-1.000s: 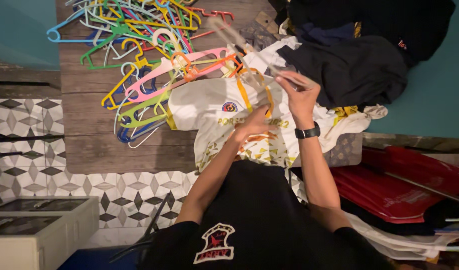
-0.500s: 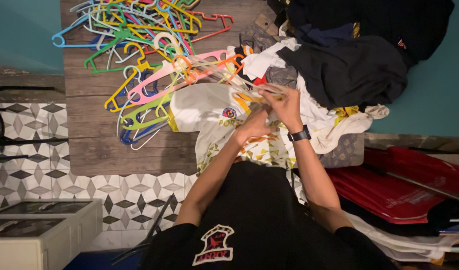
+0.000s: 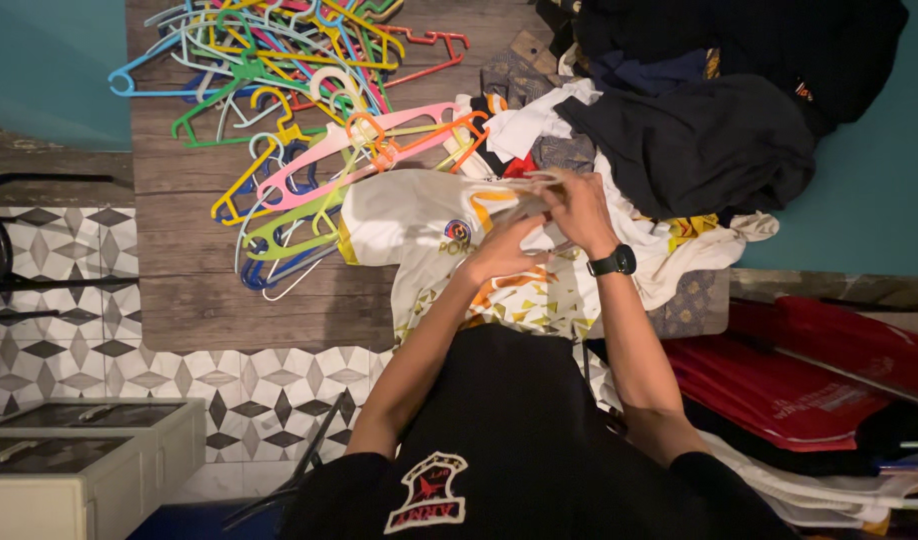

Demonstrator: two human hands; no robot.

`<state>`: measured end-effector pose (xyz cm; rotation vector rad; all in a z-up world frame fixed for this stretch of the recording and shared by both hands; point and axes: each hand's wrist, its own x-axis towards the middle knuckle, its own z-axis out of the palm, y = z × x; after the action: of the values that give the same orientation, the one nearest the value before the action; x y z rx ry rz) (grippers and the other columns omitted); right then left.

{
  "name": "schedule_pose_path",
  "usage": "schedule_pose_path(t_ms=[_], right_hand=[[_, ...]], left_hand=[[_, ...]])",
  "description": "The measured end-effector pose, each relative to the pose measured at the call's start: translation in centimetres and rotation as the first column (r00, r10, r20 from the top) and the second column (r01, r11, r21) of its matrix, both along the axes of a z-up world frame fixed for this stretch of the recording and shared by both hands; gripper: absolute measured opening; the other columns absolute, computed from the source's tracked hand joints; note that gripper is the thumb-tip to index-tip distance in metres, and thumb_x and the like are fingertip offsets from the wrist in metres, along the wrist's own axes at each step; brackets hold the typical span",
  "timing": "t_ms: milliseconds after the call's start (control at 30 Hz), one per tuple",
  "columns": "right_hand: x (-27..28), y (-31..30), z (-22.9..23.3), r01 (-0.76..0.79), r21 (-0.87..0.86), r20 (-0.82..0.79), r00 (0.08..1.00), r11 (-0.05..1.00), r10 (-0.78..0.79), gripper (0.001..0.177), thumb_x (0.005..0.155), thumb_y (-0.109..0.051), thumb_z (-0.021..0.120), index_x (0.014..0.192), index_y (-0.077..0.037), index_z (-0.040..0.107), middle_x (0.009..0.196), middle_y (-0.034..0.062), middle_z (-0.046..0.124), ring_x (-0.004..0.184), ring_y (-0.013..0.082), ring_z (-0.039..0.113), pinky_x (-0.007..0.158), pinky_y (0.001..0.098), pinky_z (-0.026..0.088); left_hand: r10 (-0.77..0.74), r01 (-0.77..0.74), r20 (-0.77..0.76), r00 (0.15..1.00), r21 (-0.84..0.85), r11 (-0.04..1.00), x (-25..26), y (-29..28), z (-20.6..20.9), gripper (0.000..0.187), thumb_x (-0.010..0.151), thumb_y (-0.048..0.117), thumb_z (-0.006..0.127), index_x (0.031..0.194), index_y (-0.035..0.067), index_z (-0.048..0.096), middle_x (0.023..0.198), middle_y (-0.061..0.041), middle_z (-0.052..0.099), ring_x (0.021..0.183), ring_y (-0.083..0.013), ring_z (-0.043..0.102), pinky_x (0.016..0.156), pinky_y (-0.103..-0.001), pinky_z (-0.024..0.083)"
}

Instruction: The person picks up shirts from a pile on a table, places them on hangers, and hangs them on a metal clothing rack. The person repeats this process for several shirts, including a maroon shirt, a white graphic tee, and a black shirt.

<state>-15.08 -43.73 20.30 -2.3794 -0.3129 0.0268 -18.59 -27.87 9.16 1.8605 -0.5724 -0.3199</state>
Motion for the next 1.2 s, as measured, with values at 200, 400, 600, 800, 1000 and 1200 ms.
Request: schedule_pose_path(t_ms=[200, 400, 600, 800, 1000, 1200], right_hand=[[0.2, -0.6, 1.6, 0.017, -0.168, 0.073, 0.997, 0.986, -0.005, 0.025, 0.090, -0.010, 0.075, 0.114, -0.007, 0.075, 0.095, 0.0123, 0.078, 0.077, 0.0327, 0.070, 0.084, 0.0433, 0.049], [0.0, -0.9, 1.2, -0.024, 0.027, 0.049, 0.999, 0.999, 0.023, 0.020, 0.091, -0.011, 0.072, 0.110, -0.007, 0.074, 0.103, 0.0130, 0.077, 0.087, 0.0292, 0.073, 0.077, 0.0364, 0.055], [-0.6, -0.9, 1.5, 0.070, -0.038, -0.049, 0.996, 0.997, -0.071, 0.021, 0.091, -0.022, 0.080, 0.103, -0.004, 0.077, 0.094, 0.0165, 0.075, 0.071, 0.0302, 0.068, 0.069, 0.0374, 0.051], [-0.9, -1.8, 1.6, 0.021, 0.101, -0.037, 0.999, 0.995, -0.017, 0.015, 0.096, -0.016, 0.075, 0.101, -0.003, 0.075, 0.096, 0.0128, 0.077, 0.080, 0.0244, 0.073, 0.076, 0.0344, 0.054], [-1.1, -3.3, 0.5, -0.006, 0.110, -0.090, 0.996, 0.994, 0.016, 0.015, 0.095, -0.013, 0.074, 0.104, -0.002, 0.076, 0.105, 0.0118, 0.077, 0.090, 0.0227, 0.075, 0.080, 0.0315, 0.056], [-1.5, -3.8, 1.0, 0.004, 0.111, -0.126, 0.992, 0.994, 0.011, 0.016, 0.095, -0.014, 0.074, 0.105, -0.003, 0.076, 0.107, 0.0119, 0.076, 0.092, 0.0221, 0.075, 0.079, 0.0311, 0.056]], left_hand=[[0.348, -0.317, -0.034, 0.937, 0.338, 0.886, -0.3, 0.6, -4.6, 0.031, 0.101, 0.040, 0.061, 0.100, 0.013, 0.077, 0.090, -0.016, 0.076, 0.085, -0.0368, 0.072, 0.086, -0.055, 0.050], [0.486, -0.553, 0.264, 0.833, 0.392, 0.735, 0.2, 1.8, -11.3, 0.039, 0.084, 0.041, 0.078, 0.103, 0.008, 0.070, 0.093, -0.017, 0.072, 0.086, -0.0381, 0.070, 0.079, -0.055, 0.047], [0.569, -0.748, 0.494, 0.658, 0.337, 0.572, 2.0, 4.2, -11.6, 0.060, 0.053, 0.010, 0.076, 0.112, 0.016, 0.072, 0.088, -0.022, 0.067, 0.082, -0.0424, 0.067, 0.072, -0.049, 0.054], [0.552, -0.704, -0.509, 0.661, -0.163, 0.691, 4.3, 5.9, -13.2, 0.045, 0.079, 0.002, 0.061, 0.123, 0.005, 0.070, 0.071, -0.013, 0.063, 0.057, -0.0285, 0.060, 0.053, -0.042, 0.046], [0.045, -0.858, -0.931, 0.362, -0.314, 0.407, 7.4, 8.7, -11.8, 0.021, 0.089, 0.009, 0.062, 0.101, -0.006, 0.069, 0.074, -0.009, 0.069, 0.061, -0.0224, 0.066, 0.055, -0.037, 0.053], [0.333, -0.791, -0.858, 0.391, -0.128, 0.599, 7.5, 9.8, -9.3, 0.022, 0.084, 0.016, 0.078, 0.092, -0.004, 0.077, 0.074, -0.007, 0.072, 0.060, -0.0181, 0.068, 0.056, -0.030, 0.054]])
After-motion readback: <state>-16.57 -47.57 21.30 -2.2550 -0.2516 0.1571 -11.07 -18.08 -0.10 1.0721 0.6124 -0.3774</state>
